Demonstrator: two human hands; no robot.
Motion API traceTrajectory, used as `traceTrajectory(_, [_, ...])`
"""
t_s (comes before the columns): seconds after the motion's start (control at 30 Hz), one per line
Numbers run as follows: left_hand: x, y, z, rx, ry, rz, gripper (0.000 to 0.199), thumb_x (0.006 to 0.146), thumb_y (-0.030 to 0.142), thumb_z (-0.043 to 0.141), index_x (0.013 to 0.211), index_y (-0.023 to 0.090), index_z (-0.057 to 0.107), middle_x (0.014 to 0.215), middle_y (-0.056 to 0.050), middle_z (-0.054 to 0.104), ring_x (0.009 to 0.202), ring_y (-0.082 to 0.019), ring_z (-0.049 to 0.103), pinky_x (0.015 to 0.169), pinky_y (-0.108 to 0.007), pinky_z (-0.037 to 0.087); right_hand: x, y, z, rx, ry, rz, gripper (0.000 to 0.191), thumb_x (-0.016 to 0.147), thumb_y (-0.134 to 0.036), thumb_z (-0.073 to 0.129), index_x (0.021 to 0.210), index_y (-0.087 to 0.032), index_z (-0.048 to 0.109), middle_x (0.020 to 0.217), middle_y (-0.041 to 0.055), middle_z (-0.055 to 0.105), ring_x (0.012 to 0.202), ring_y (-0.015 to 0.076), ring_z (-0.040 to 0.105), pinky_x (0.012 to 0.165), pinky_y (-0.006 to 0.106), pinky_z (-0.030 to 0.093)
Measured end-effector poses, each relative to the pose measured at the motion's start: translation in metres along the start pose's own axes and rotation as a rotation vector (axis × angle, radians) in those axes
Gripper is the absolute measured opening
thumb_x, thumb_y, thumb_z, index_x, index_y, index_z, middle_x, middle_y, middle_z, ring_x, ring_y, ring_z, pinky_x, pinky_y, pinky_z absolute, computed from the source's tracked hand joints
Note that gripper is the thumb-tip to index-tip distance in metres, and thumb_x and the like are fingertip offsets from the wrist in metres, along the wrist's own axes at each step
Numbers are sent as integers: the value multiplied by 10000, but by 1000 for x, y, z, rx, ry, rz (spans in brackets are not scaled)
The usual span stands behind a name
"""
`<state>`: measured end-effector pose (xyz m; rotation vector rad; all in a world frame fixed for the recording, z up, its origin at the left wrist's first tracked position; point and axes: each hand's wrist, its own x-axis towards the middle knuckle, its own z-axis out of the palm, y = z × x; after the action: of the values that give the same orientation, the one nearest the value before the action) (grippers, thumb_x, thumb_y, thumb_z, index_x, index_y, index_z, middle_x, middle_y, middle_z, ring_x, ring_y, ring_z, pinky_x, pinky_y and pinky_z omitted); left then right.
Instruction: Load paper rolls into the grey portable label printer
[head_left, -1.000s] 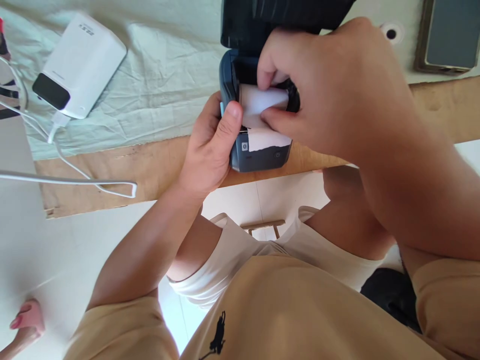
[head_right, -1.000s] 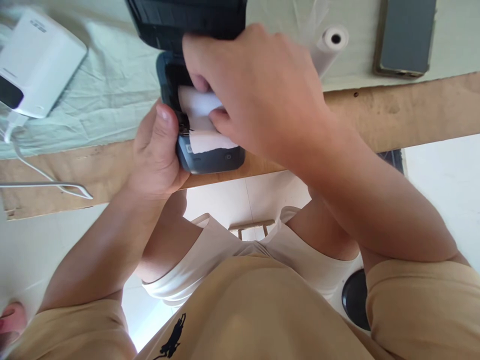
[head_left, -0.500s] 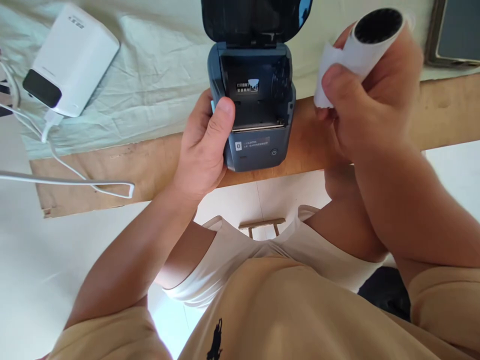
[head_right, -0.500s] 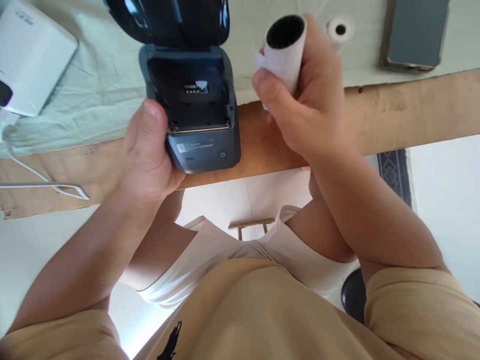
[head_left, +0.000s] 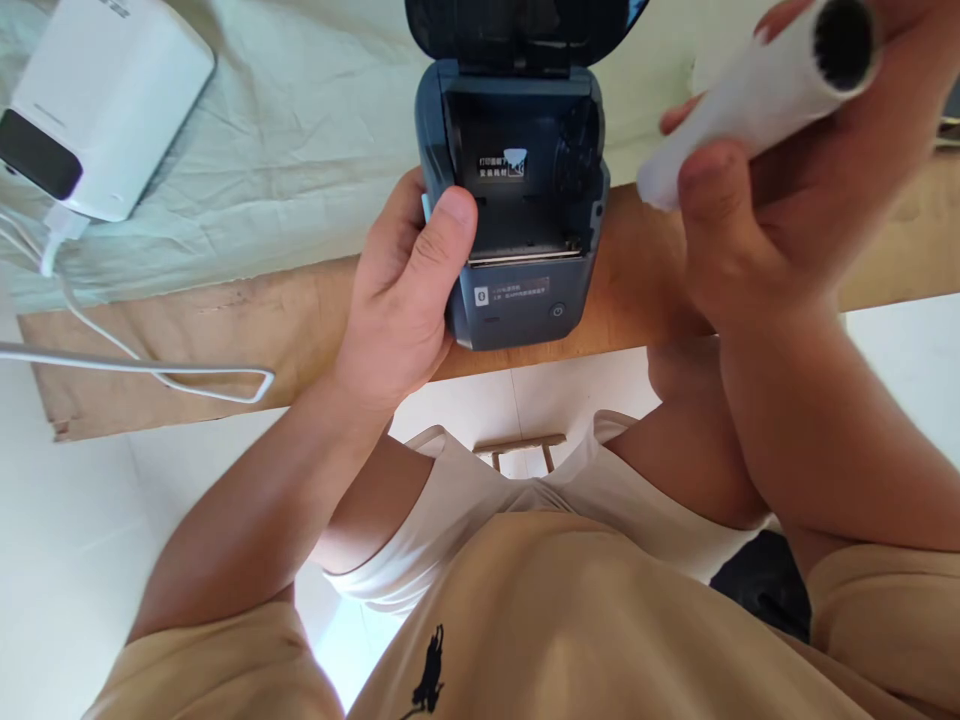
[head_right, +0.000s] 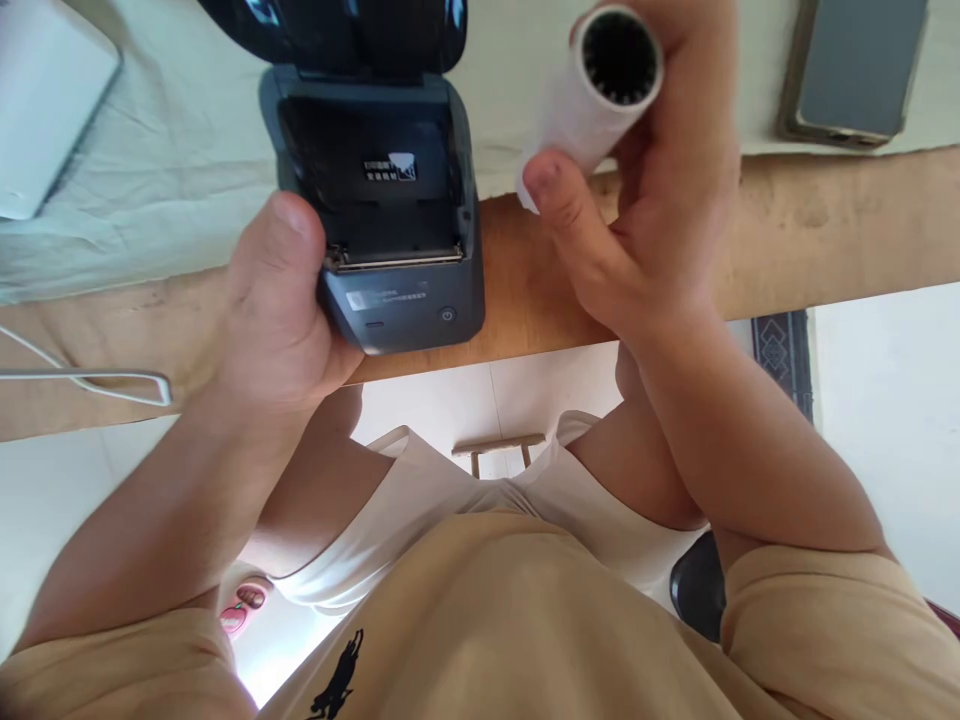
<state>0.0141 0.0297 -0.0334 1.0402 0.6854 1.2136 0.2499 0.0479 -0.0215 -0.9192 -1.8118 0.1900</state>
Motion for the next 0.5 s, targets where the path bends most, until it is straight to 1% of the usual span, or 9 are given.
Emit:
traceTrajectory(0.07, [-3,4,3,-36,22,-25,371,998,607,569,1074,301,764,1147,-80,758,1351,-359,612,997,-466,593,-2,3,1,46,-96,40,383,989,-427,572,1368,-371,557,1217,43,557,1022,189,631,802,364,551])
traceTrajectory(0.1, [-4,5,3,-46,35,-26,361,1011,588,557,1063,295,761,1101,-81,758,1331,-349,625,969,-452,596,-3,4,0,49,-156,90,391,998,-395,551,1387,-366,528,1268,55,556,1035,190,640,789,356,562])
traceTrajectory(0.17, [-5,4,4,-42,42,-39,356,1024,576,540,1063,291,752,1046,-83,745,1272,-333,657,876,-420,604,-5,3,-1,17,-241,169,418,986,-306,535,1397,-359,484,1340,68,570,1046,191,660,759,343,572])
traceTrajectory(0.2, [-5,3,3,-35,35,-37,367,1019,590,538,1066,292,747,1030,-85,739,1221,-327,678,812,-405,603,-5,2,-2,-20,-269,196,449,961,-256,543,1393,-355,471,1338,65,596,1004,184,672,751,342,573])
traceTrajectory(0.27, [-4,2,2,-10,23,-31,400,1001,631,542,1076,292,740,1011,-86,733,1114,-318,708,713,-386,584,-6,-2,-3,-131,-308,240,530,879,-175,593,1371,-334,476,1231,43,679,870,166,678,757,344,574])
traceTrajectory(0.33, [-3,4,2,17,31,-41,407,983,652,562,1068,293,736,1009,-81,739,1063,-310,718,678,-377,575,-5,-6,-4,-222,-324,260,559,821,-140,624,1348,-290,509,1075,24,737,759,156,663,751,345,575])
traceTrajectory(0.37, [-3,5,2,31,34,-69,380,970,641,601,1054,295,735,1018,-75,745,1081,-312,717,684,-375,581,-5,-9,-3,-241,-322,265,560,807,-139,637,1340,-269,527,1052,27,751,763,160,671,758,348,581])
traceTrajectory(0.43, [-3,9,3,40,54,-127,323,940,607,678,1026,300,731,1039,-63,759,1165,-320,705,725,-376,606,-5,-12,-3,-226,-295,245,571,786,-146,655,1337,-252,552,1150,51,754,913,185,720,829,361,598])
traceTrajectory(0.5, [-3,12,4,23,63,-141,314,937,594,692,1038,300,734,1055,-61,769,1236,-323,692,789,-390,632,-5,-11,-5,-175,-242,193,560,792,-198,667,1341,-263,574,1294,69,707,1153,227,702,932,393,596])
